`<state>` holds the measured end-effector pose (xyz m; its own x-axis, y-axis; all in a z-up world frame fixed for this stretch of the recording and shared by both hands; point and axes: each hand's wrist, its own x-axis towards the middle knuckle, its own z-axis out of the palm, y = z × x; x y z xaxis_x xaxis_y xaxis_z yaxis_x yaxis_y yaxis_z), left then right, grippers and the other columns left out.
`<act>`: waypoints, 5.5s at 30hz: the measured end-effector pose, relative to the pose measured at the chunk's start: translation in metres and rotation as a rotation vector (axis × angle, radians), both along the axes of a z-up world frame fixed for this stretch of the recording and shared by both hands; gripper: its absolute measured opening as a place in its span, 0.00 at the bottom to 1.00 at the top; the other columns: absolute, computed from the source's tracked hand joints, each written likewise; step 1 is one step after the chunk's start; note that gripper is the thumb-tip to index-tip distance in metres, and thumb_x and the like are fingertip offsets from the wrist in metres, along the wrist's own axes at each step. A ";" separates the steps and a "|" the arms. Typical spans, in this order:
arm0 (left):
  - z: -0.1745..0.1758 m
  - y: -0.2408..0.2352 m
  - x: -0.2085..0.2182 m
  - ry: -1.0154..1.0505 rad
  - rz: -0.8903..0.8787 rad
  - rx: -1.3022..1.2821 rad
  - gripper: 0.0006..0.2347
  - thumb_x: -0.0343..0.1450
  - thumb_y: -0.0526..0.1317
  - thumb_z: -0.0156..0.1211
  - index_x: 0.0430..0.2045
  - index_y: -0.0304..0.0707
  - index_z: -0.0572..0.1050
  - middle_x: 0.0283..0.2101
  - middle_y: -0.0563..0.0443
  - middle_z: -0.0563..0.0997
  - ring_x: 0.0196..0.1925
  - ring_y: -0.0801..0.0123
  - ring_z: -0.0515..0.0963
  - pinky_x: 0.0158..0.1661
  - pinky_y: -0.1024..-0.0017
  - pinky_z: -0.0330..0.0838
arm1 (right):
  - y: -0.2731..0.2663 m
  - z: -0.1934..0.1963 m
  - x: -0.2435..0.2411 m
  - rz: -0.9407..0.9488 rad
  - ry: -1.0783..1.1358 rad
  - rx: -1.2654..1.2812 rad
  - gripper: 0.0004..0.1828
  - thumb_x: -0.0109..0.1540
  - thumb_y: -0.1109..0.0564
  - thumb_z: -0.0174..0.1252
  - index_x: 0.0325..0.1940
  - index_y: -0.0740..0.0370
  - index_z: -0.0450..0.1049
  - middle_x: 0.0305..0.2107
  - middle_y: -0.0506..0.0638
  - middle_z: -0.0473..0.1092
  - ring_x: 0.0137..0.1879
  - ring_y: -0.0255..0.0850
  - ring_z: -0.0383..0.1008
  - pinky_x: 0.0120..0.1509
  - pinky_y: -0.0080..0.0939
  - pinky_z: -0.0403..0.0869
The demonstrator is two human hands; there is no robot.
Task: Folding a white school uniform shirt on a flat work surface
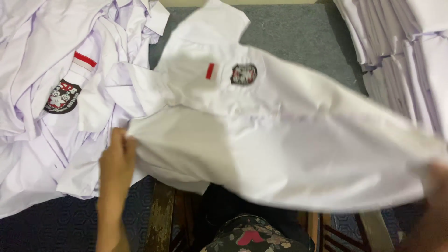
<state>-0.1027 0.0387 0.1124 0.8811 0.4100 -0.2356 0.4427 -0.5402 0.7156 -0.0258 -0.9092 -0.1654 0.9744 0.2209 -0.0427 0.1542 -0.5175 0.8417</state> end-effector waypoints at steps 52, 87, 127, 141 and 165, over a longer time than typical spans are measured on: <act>-0.022 -0.003 0.053 0.098 -0.309 0.220 0.24 0.76 0.61 0.47 0.47 0.38 0.75 0.44 0.31 0.82 0.55 0.38 0.79 0.58 0.44 0.68 | 0.403 0.117 0.122 0.253 -0.221 1.090 0.18 0.74 0.40 0.57 0.44 0.54 0.73 0.41 0.48 0.66 0.56 0.49 0.68 0.57 0.56 0.66; 0.087 0.052 0.036 -0.274 -0.325 0.170 0.08 0.79 0.42 0.58 0.43 0.38 0.75 0.36 0.56 0.73 0.39 0.73 0.69 0.42 0.76 0.61 | 0.263 0.271 0.064 -0.166 0.217 1.564 0.19 0.72 0.51 0.58 0.33 0.66 0.81 0.16 0.57 0.69 0.26 0.40 0.63 0.28 0.43 0.59; -0.083 -0.159 0.291 -0.219 -1.095 -0.243 0.17 0.71 0.46 0.62 0.47 0.34 0.79 0.45 0.33 0.84 0.51 0.45 0.83 0.49 0.52 0.79 | 0.587 0.273 0.200 -0.215 0.564 1.634 0.34 0.69 0.34 0.48 0.58 0.67 0.75 0.34 0.69 0.76 0.45 0.64 0.78 0.53 0.62 0.73; -0.113 -0.203 0.263 -0.107 -0.711 -0.108 0.25 0.76 0.65 0.35 0.52 0.47 0.64 0.50 0.47 0.74 0.59 0.55 0.77 0.56 0.51 0.74 | 0.581 0.209 0.215 -0.370 0.765 2.124 0.38 0.69 0.40 0.53 0.72 0.69 0.53 0.38 0.65 0.73 0.37 0.46 0.78 0.39 0.43 0.83; -0.083 -0.175 0.276 -0.578 -0.498 0.044 0.09 0.67 0.50 0.61 0.40 0.65 0.77 0.24 0.68 0.83 0.29 0.70 0.86 0.35 0.68 0.79 | 0.581 0.189 0.224 -0.362 0.563 2.587 0.13 0.63 0.63 0.54 0.49 0.69 0.79 0.15 0.41 0.67 0.14 0.25 0.63 0.17 0.20 0.60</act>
<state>0.1731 -0.1364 0.0294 0.9425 -0.0696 0.3269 -0.2992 -0.6113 0.7327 0.1981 -0.3278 0.0235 0.9641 0.1588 -0.2129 -0.2238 0.0544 -0.9731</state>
